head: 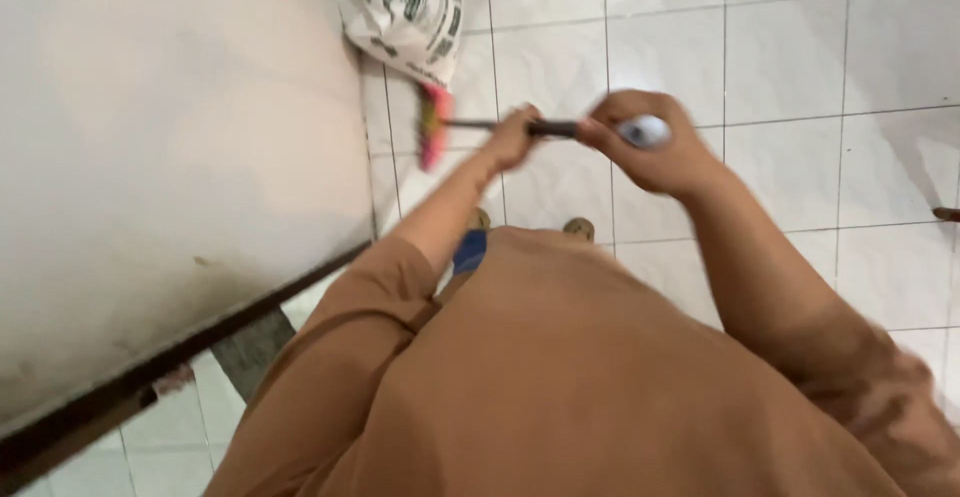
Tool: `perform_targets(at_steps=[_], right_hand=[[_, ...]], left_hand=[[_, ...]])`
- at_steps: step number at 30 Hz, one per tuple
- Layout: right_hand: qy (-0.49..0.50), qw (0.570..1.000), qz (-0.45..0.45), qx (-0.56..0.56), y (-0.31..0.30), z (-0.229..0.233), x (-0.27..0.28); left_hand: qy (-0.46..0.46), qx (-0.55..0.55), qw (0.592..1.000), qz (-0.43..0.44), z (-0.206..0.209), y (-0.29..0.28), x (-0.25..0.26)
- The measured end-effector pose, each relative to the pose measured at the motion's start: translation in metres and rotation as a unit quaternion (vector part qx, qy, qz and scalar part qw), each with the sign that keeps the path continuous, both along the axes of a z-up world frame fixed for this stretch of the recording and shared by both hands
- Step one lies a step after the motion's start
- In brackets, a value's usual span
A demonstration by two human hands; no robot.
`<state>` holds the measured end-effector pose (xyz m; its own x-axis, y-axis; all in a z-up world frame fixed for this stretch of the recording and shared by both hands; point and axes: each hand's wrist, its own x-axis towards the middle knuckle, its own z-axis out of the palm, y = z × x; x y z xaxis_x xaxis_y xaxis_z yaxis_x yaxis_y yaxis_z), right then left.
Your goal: Sweeping the tiled floor with a long-handled broom.
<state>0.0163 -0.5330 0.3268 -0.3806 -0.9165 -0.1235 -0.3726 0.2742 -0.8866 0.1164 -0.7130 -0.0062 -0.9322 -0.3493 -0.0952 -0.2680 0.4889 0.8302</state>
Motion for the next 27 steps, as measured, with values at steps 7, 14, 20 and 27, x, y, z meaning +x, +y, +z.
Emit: perform_targets(at_steps=[7, 14, 20, 27], right_hand=[[0.055, 0.978, -0.092, 0.179, -0.021, 0.054, 0.055], [0.135, 0.989, 0.067, 0.012, -0.004, 0.084, 0.089], [-0.057, 0.937, 0.064, -0.337, 0.024, 0.077, 0.078], [-0.213, 0.949, 0.023, -0.232, -0.042, -0.049, 0.119]], left_hand=[[-0.008, 0.494, 0.859, -0.137, 0.007, 0.066, -0.036], [0.063, 0.013, 0.967, -0.248, 0.173, 0.028, -0.001], [0.103, 0.056, 0.964, -0.238, 0.224, -0.012, 0.076], [-0.145, 0.008, 0.989, -0.025, 0.064, -0.063, 0.14]])
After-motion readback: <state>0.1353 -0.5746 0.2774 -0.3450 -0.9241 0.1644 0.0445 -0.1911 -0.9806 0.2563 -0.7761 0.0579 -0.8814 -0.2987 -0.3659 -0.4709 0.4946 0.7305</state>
